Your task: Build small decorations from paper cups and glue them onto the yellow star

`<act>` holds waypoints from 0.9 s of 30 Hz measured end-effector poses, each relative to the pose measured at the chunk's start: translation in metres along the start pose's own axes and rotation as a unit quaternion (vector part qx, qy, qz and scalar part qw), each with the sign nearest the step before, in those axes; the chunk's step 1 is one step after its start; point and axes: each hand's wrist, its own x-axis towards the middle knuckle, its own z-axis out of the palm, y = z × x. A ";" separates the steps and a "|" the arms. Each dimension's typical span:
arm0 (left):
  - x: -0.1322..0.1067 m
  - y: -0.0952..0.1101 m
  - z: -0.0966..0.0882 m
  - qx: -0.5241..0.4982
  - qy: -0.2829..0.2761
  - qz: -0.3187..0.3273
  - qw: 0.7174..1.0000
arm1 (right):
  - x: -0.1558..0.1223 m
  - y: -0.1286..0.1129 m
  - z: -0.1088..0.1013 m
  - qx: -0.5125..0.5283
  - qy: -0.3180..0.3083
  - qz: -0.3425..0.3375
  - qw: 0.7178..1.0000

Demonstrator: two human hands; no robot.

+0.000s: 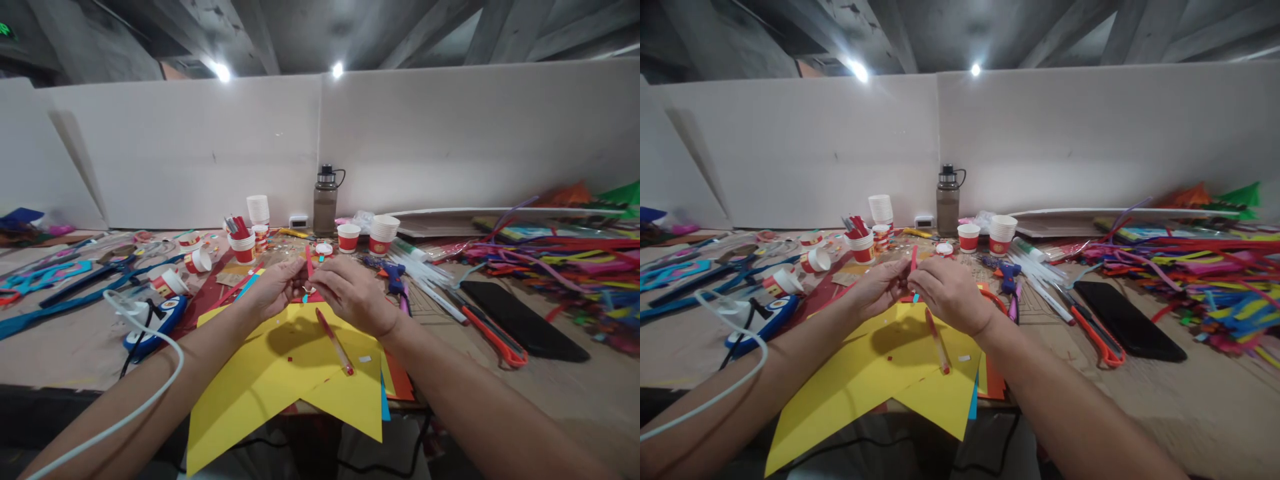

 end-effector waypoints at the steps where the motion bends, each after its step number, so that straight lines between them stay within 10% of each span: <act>1: 0.000 0.001 0.000 -0.004 0.005 0.000 1.000 | 0.001 0.000 0.000 0.000 -0.006 -0.004 1.000; 17: 0.001 0.006 -0.001 0.061 0.042 0.068 0.995 | -0.002 -0.001 0.008 0.064 -0.046 0.016 0.997; 27: -0.008 0.004 0.005 0.311 0.020 0.113 0.943 | 0.007 -0.005 0.005 0.177 0.012 0.314 0.933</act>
